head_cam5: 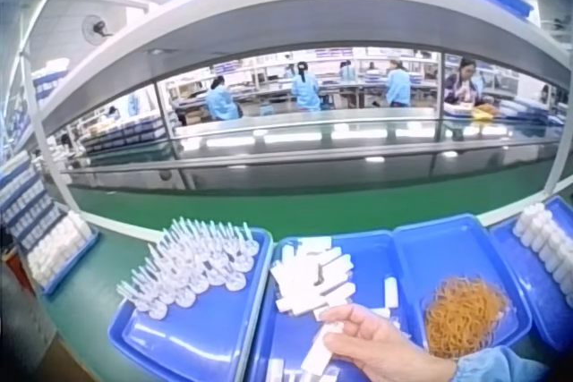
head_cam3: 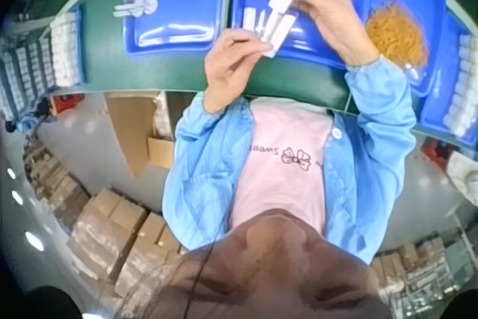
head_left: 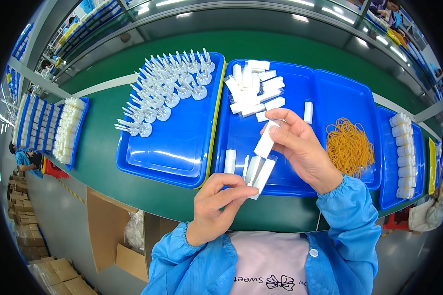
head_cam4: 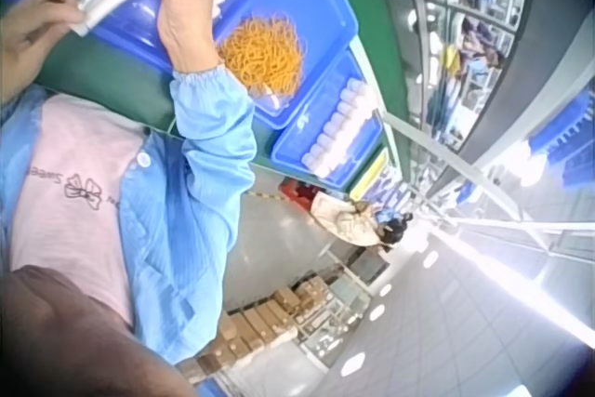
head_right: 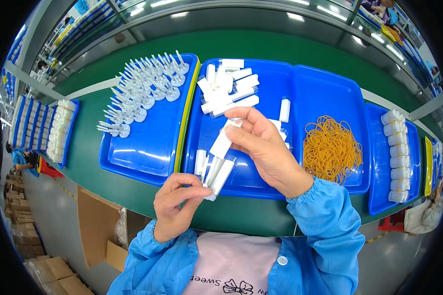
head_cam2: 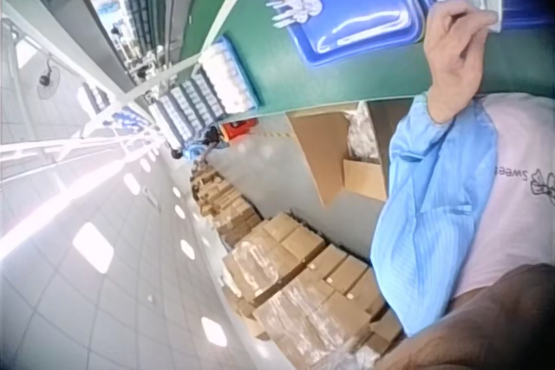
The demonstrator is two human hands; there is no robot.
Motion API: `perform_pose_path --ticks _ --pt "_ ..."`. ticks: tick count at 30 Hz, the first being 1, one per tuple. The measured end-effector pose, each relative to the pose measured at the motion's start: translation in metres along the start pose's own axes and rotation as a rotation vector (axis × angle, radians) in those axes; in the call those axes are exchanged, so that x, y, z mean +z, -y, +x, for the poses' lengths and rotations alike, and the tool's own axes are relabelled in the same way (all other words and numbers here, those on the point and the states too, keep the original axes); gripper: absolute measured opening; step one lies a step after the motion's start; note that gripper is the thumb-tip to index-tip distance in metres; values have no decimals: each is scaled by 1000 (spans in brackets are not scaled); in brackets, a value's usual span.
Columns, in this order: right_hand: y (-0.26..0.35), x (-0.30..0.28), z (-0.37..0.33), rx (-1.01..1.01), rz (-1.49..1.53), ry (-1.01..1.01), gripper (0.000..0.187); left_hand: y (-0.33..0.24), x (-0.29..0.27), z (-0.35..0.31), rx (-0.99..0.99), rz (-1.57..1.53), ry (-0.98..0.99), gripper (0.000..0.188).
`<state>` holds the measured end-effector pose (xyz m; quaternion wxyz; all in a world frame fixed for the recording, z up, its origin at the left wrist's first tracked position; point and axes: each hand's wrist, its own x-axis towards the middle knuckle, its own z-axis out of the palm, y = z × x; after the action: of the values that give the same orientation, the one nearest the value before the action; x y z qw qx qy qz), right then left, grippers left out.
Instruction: Assemble fragrance diffuser components by inserting sticks into bases and securing them with rubber bands.
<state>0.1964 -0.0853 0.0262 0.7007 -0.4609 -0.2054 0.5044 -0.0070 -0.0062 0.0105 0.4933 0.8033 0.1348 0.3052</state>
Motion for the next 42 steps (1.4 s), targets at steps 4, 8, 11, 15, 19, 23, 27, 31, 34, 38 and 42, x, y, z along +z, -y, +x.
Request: perform_pose_path --ticks 4,8,11,15,19,23,27,31,34,38,42 --pt "-1 0 -2 19 -49 38 30 -1 -1 -2 -7 5 8 30" --pt "-5 4 -10 62 -80 119 28 0 -4 2 48 94 20 18" --pt "-14 17 -20 74 -82 113 27 -5 6 2 -9 -8 -202 16" --pt "-16 18 -28 -72 -236 113 28 4 3 0 -43 -1 -219 19" --pt "-7 17 -12 -430 -741 207 28 13 -17 -8 -102 93 -254 19" --pt "-14 17 4 -716 -1362 207 31 14 -41 -7 -167 -36 -448 15" --pt "-42 12 15 -811 -1686 451 26 13 -49 -11 -149 -54 -497 13" --pt "-49 14 20 -813 -1811 575 30 11 -46 -16 -157 -22 -472 14" --pt "-49 19 11 -780 -1996 584 33 13 -44 -15 -144 34 -406 14" --pt "-55 21 0 -801 -2056 489 33 3 -37 -11 -42 203 -332 17" --pt "-33 -1 9 -555 -1649 343 33 1 -32 -14 49 291 -264 23"
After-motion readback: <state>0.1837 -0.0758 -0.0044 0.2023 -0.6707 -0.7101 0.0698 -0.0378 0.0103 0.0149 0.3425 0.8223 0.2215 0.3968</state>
